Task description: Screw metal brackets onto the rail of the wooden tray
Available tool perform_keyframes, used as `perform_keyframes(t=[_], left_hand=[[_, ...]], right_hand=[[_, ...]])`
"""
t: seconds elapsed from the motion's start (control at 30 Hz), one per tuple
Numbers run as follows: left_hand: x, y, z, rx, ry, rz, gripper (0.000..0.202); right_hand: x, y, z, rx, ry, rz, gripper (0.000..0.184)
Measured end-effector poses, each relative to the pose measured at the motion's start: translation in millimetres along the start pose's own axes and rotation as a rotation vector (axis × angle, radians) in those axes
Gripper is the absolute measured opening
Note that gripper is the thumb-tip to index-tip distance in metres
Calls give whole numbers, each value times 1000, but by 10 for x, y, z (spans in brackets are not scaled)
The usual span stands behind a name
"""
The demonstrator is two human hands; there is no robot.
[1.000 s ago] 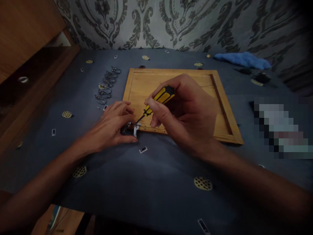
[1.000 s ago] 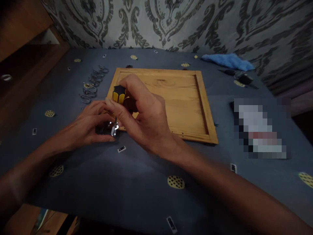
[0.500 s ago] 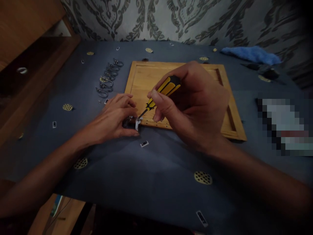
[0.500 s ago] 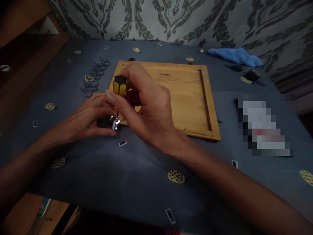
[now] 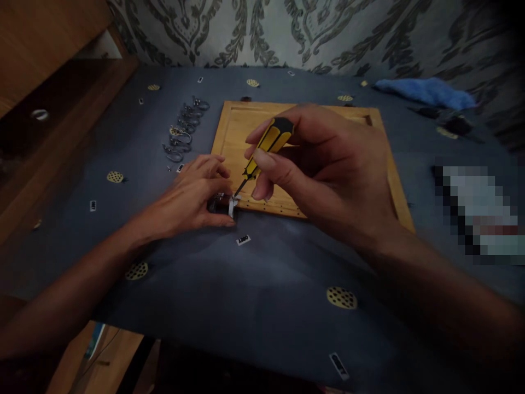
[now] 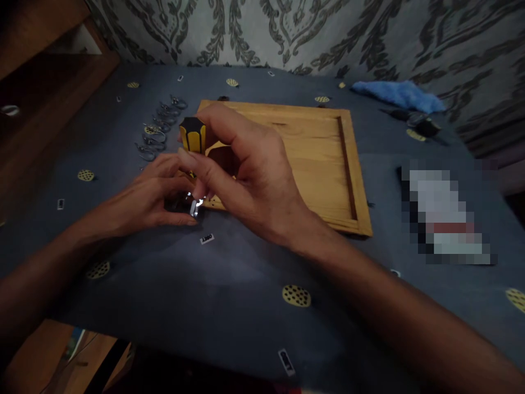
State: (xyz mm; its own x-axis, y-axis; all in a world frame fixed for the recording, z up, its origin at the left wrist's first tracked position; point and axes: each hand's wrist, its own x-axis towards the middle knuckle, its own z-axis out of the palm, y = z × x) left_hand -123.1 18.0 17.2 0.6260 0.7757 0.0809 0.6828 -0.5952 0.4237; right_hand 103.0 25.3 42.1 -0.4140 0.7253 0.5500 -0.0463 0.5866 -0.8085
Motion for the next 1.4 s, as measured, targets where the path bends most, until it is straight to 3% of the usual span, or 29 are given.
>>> perform_keyframes(t=[0.17,0.3,0.43,0.63,0.8,0.97,1.03,1.23,1.4], left_hand=[[14,-15,15,17,8,-5,37],[15,3,9,46,-4,16,38],[14,38,-12,34,-7,1,33],[15,12,8,53,19,21,37],[12,-39,46,33,52,54,41],[7,-43,44,1,52,81,43],[7,-38,33,6,31,65,44],[4,-35,7,0,15,53,45],[-11,-41,23,-18,28,75,45]], right_hand=[[88,45,63,40,-6,-17,16],[218,77,107,32,-67,20,30],[315,116,132,7,-130,-42,41],[408,261,160,-132,-38,-20,57],[468,402,172,-172,-21,-34,50],[393,239,170,-58,-9,-16,53],[360,150,131,-8,-69,70,46],[400,107,-14,26,-251,94,22],[402,146,50,56,-184,61,20]])
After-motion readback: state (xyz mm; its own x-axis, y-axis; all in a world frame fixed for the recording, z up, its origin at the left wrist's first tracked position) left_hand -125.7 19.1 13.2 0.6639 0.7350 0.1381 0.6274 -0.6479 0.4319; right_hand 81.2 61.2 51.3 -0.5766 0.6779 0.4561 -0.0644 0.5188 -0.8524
